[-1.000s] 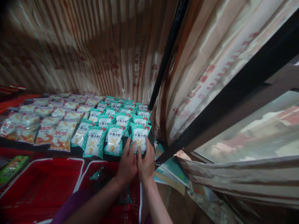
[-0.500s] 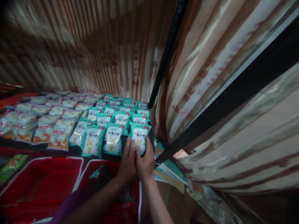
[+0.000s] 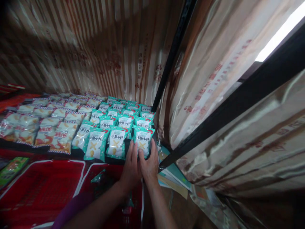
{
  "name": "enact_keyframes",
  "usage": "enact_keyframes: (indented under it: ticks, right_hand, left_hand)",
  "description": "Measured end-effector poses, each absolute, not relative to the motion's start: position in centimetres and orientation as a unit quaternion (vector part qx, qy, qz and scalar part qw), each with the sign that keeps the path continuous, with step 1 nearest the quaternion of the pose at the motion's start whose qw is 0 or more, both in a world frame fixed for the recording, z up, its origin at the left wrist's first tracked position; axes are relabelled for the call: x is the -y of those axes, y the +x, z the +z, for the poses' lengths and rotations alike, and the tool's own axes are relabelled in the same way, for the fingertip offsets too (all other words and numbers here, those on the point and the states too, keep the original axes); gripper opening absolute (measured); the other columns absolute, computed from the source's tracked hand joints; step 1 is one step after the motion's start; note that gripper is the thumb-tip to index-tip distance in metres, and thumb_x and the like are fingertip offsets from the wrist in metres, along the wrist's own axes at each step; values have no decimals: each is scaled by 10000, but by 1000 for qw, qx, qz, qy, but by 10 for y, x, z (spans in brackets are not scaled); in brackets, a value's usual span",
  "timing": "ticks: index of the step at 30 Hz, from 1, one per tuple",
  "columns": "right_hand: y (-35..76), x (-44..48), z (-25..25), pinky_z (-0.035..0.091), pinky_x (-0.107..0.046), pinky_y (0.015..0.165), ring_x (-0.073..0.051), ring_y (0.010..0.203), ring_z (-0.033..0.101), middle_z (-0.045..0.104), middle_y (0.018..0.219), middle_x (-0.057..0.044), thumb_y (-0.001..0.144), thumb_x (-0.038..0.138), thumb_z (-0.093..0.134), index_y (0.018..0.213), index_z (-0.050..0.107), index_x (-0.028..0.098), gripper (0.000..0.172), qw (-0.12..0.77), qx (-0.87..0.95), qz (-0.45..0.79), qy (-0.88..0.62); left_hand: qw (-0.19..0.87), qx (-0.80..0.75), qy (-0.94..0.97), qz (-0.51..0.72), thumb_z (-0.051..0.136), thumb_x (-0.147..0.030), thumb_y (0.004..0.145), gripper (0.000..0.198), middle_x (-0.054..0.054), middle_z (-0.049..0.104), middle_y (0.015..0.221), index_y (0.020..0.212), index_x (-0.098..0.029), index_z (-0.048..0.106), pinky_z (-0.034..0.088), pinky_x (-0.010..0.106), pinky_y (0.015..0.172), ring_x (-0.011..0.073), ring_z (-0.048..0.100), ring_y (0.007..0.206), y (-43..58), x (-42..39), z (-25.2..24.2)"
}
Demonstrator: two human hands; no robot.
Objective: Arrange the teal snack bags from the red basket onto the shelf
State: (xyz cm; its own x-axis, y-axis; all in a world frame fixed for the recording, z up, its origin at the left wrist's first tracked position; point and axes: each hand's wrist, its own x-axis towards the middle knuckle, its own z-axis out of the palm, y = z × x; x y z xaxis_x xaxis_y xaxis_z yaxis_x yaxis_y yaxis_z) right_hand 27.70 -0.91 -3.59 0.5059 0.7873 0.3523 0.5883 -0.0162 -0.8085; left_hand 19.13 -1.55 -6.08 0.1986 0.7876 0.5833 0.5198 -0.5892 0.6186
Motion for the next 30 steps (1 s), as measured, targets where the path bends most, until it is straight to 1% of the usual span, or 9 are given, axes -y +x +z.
enact_keyframes:
  ticks: [4, 6, 9, 15, 19, 24, 27, 30]
  right_hand:
    - [278, 4, -35, 348, -495, 1043, -311, 1270, 441, 463, 1382, -195, 771, 540, 533, 1393, 361, 113, 774, 499, 477, 115, -714]
    - [279, 1, -35, 343, -502, 1043, -315, 1267, 443, 476, 1370, -197, 765, 553, 536, 1383, 378, 111, 776, 493, 479, 117, -717]
    - [282, -2, -34, 356, -502, 1030, -312, 1244, 464, 510, 1339, -189, 767, 552, 528, 1352, 426, 121, 734, 491, 482, 112, -717]
    - [286, -4, -27, 409, -477, 977, -296, 1147, 537, 566, 1260, -183, 758, 510, 530, 1293, 473, 116, 667, 520, 468, 119, -704]
    - [289, -7, -28, 414, -476, 970, -298, 1152, 538, 565, 1254, -200, 745, 485, 549, 1276, 471, 105, 658, 540, 454, 120, -699]
    - [288, -8, -27, 409, -476, 981, -294, 1174, 528, 559, 1272, -193, 766, 452, 548, 1284, 464, 129, 616, 548, 450, 123, -694]
    - [287, -8, -24, 401, -482, 991, -294, 1198, 512, 542, 1297, -189, 774, 426, 540, 1313, 438, 137, 620, 554, 441, 121, -696]
    - [284, -7, -21, 399, -484, 997, -293, 1213, 505, 530, 1317, -185, 798, 412, 521, 1351, 400, 142, 627, 550, 445, 118, -697]
  left_hand:
    - [151, -437, 749, 475, 324, -220, 938, 601, 249, 154, 1518, 1463, -79, 69, 283, 500, 1115, 279, 95, 1432, 192, 12, -57]
    - [163, -447, 740, 475, 327, -238, 938, 604, 244, 155, 1520, 1463, -80, 74, 274, 501, 1119, 278, 99, 1432, 193, 11, -55]
    - [186, -457, 731, 471, 334, -264, 935, 602, 238, 150, 1525, 1459, -70, 111, 257, 506, 1125, 288, 107, 1430, 195, 9, -53]
    - [205, -457, 719, 481, 368, -303, 922, 636, 241, 217, 1506, 1452, -45, 132, 238, 494, 1136, 287, 158, 1422, 201, 2, -52]
    - [213, -469, 703, 490, 388, -333, 917, 646, 250, 264, 1485, 1442, -36, 157, 275, 485, 1121, 286, 215, 1407, 206, -2, -53]
    - [230, -470, 708, 474, 381, -347, 919, 640, 249, 305, 1468, 1438, -39, 167, 324, 478, 1094, 284, 282, 1382, 206, -4, -52]
    - [237, -463, 712, 472, 393, -338, 909, 638, 237, 329, 1460, 1437, -51, 180, 332, 468, 1091, 281, 314, 1368, 205, -4, -53]
    - [240, -458, 711, 476, 408, -318, 896, 637, 227, 334, 1460, 1437, -62, 190, 324, 471, 1098, 280, 315, 1368, 205, -5, -54]
